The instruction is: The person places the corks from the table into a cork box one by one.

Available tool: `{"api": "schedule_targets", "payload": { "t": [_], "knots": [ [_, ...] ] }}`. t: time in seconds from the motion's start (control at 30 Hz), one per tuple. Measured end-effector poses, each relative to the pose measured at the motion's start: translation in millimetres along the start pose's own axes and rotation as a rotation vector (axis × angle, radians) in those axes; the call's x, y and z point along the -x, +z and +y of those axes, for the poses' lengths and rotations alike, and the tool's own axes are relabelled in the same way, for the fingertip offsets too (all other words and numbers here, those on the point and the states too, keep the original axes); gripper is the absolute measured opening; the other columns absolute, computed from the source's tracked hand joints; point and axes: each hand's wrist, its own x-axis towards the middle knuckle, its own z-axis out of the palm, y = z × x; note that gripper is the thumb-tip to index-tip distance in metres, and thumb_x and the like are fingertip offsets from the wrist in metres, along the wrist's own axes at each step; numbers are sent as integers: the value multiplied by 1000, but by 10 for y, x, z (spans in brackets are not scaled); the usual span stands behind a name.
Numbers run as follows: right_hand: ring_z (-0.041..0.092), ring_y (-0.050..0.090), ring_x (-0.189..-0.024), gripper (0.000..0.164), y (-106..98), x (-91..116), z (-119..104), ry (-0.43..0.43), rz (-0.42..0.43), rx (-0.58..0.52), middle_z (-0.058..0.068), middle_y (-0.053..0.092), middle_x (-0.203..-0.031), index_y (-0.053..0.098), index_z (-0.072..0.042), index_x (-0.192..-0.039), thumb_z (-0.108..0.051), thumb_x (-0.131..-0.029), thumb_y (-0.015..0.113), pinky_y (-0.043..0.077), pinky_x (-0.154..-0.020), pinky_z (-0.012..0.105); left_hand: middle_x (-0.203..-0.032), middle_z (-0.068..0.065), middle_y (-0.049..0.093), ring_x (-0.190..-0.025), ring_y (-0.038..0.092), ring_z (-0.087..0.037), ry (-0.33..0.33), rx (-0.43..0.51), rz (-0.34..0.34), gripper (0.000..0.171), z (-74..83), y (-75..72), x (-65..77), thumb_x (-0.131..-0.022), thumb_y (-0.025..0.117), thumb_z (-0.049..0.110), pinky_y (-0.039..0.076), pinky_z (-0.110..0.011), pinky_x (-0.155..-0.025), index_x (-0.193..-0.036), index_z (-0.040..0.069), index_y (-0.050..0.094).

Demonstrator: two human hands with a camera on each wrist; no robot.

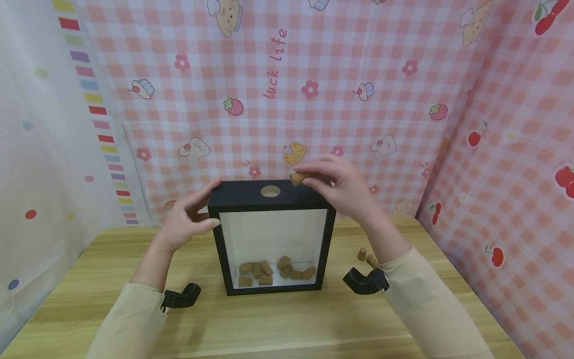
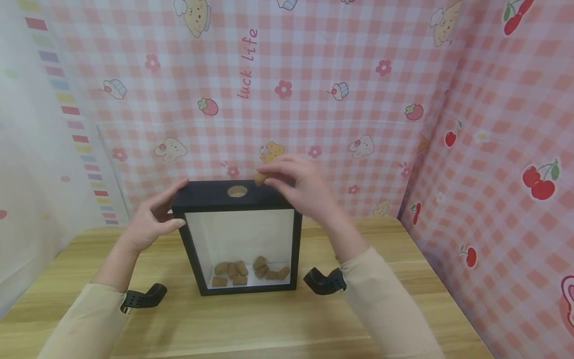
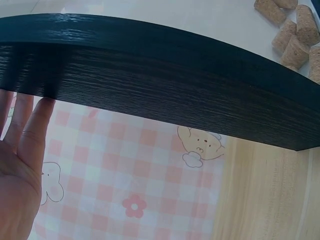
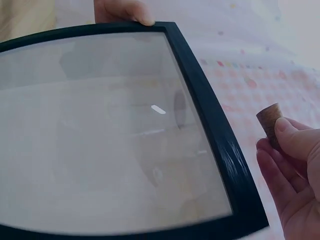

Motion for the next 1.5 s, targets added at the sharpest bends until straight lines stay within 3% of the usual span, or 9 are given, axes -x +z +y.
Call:
{"api": "schedule_targets", "payload": {
  "t": [0.13, 0.37, 0.6, 0.83, 1.03, 1.27, 1.5],
  "knots": [
    [16, 61, -100, 26, 109, -93, -19, -15, -54, 53, 5, 69, -111, 75, -4, -113, 2, -87, 72, 51, -84, 30, -158, -3, 35, -136, 43, -11, 8, 31, -4, 78, -2, 7, -7, -85, 67, -11, 47, -26, -94, -154, 9, 37],
    [17, 61, -102, 24, 238, -231, -12, 29, -151, 142, 4, 70, -111, 76, -8, -114, -4, -90, 71, 50, -86, 32, -157, 1, 37, -135, 45, -11, 20, 57, -9, 77, -3, 12, -7, -86, 67, -11, 48, -27, -94, -154, 9, 37],
    [18, 63, -100, 27, 296, -316, 23, 51, -183, 100, 8, 70, -110, 74, -4, -117, 0, -91, 69, 51, -86, 29, -157, 0, 36, -136, 44, -11, 16, 51, -6, 78, -4, 13, -1, -86, 67, -10, 48, -27, -94, -154, 10, 37],
    [20, 65, -102, 31, 248, -297, 1, 42, -166, 15, 10, 69, -113, 69, -2, -123, 1, -92, 67, 52, -88, 29, -158, 0, 35, -137, 42, -11, 7, 42, -4, 77, 4, 18, -6, -86, 66, -11, 47, -28, -95, -154, 5, 34],
    [19, 64, -105, 38, 136, -196, -29, 115, -138, -15, 11, 68, -117, 62, -3, -133, -5, -95, 66, 51, -92, 33, -158, 0, 34, -137, 41, -10, -5, 16, 5, 77, 14, 8, 2, -86, 66, -10, 46, -25, -96, -154, 11, 37],
    [21, 65, -106, 42, -50, -21, -45, 159, -78, -33, 10, 69, -114, 59, -4, -137, -3, -95, 65, 49, -95, 37, -158, -1, 34, -137, 42, -10, -9, 20, 4, 78, 20, 3, 3, -86, 66, -11, 46, -25, -96, -154, 11, 37],
    [22, 65, -107, 47, -237, 182, -7, 201, -30, -75, 10, 69, -115, 58, -5, -139, 2, -93, 65, 50, -91, 28, -158, 0, 35, -137, 42, -10, -2, 21, 2, 78, 6, 3, 1, -85, 67, -11, 47, -27, -95, -154, 11, 37]
  ]
}}
